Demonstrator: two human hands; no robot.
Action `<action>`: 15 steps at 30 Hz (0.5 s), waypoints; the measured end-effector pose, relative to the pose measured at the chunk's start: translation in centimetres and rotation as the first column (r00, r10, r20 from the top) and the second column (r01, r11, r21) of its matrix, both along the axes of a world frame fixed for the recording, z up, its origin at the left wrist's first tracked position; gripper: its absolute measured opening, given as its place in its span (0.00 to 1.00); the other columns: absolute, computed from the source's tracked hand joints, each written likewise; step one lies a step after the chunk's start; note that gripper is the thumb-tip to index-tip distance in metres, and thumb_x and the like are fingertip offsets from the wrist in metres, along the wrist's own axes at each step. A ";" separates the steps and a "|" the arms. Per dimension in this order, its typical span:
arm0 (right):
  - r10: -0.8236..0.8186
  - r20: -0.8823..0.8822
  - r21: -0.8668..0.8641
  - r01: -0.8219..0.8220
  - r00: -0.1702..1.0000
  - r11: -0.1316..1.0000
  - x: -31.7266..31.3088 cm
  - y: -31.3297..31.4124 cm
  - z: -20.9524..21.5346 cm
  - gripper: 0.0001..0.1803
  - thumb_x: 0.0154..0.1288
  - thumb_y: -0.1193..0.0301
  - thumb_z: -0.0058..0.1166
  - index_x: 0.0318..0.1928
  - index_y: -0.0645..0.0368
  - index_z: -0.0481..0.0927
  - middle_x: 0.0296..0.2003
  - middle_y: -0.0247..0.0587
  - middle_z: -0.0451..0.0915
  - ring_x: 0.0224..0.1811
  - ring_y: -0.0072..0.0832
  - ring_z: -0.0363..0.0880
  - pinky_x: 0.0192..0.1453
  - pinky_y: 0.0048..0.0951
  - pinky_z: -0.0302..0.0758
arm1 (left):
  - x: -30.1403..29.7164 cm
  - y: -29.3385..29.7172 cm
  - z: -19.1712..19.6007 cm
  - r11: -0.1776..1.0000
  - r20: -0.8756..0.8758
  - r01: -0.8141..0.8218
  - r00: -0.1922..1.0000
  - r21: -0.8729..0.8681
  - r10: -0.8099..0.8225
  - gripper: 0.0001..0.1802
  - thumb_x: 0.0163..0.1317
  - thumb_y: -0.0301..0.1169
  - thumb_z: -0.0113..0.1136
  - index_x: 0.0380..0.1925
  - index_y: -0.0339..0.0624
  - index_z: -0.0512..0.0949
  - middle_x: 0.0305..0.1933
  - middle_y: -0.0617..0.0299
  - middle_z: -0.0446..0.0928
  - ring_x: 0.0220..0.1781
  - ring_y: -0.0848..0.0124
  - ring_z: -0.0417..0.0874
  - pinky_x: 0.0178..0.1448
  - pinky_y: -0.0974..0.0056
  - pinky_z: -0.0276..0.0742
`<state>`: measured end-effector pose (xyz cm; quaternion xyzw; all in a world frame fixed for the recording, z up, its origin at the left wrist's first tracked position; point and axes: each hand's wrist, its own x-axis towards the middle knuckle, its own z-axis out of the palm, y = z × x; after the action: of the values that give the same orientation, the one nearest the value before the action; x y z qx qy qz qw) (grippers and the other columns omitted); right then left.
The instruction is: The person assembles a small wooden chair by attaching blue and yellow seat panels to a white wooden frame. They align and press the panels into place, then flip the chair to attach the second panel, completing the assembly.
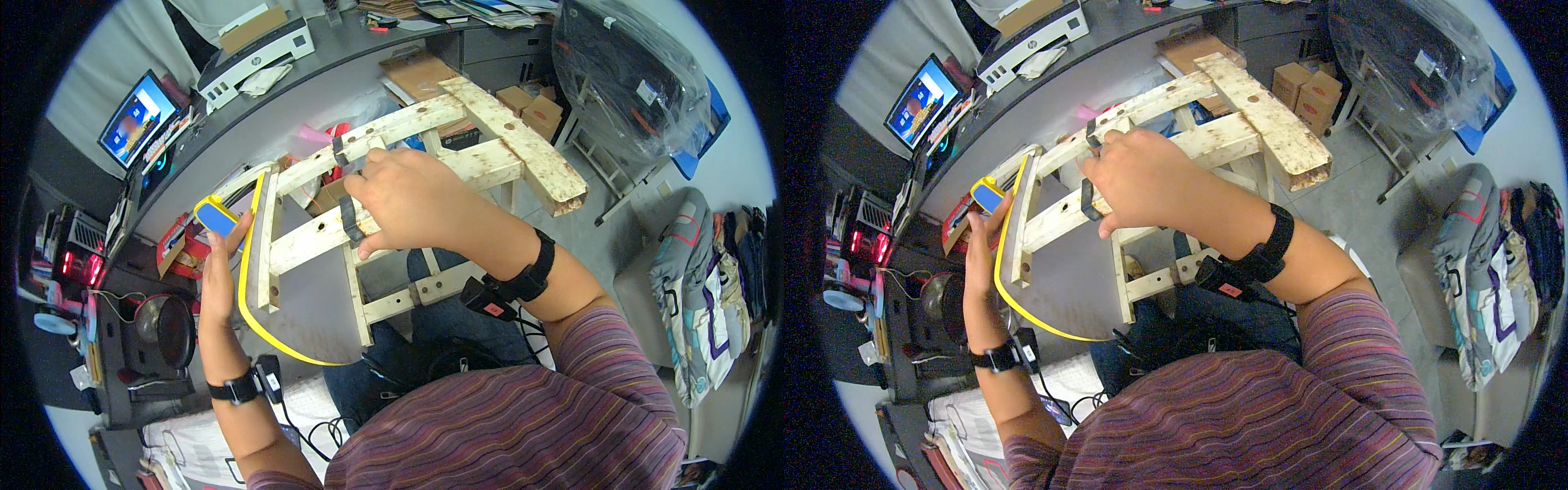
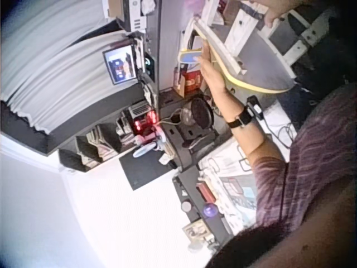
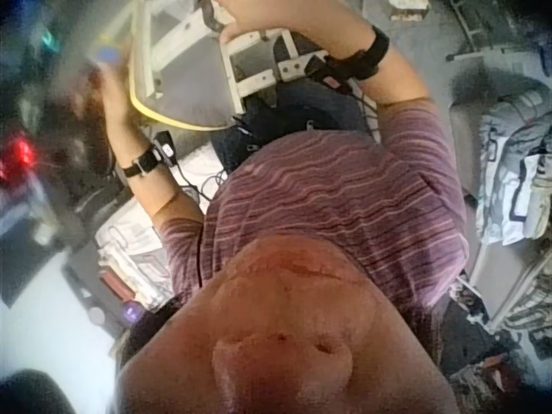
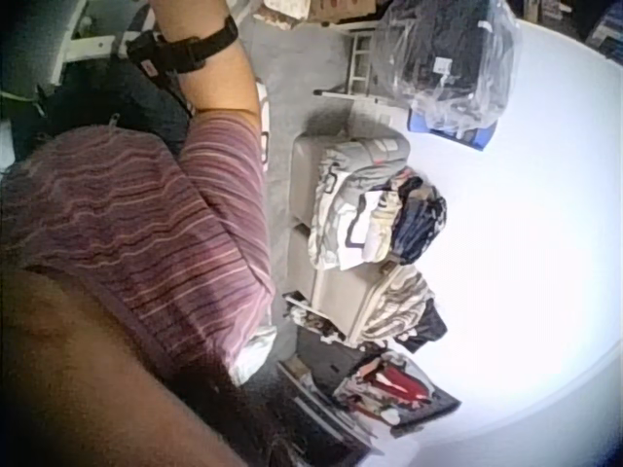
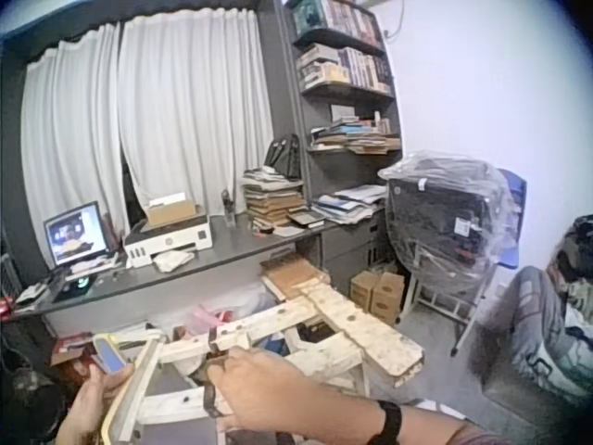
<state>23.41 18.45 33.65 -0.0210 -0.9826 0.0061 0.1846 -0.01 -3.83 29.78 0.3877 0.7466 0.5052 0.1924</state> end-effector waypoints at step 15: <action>-0.064 0.030 0.002 0.064 0.998 0.998 -0.2 -1.2 0.9 0.34 0.37 0.50 0.76 0.39 0.60 0.76 0.34 0.46 0.77 0.42 0.45 0.78 0.46 0.41 0.75 | -5.9 5.5 -0.4 0.948 -0.283 0.010 0.953 -0.318 -0.105 0.46 0.68 0.69 0.21 0.62 0.47 0.75 0.63 0.44 0.74 0.68 0.51 0.71 0.72 0.54 0.62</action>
<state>23.22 17.28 34.57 -0.0524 -0.9840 -0.0005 0.1700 -5.88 1.71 29.37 0.4453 0.8257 0.3110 0.1522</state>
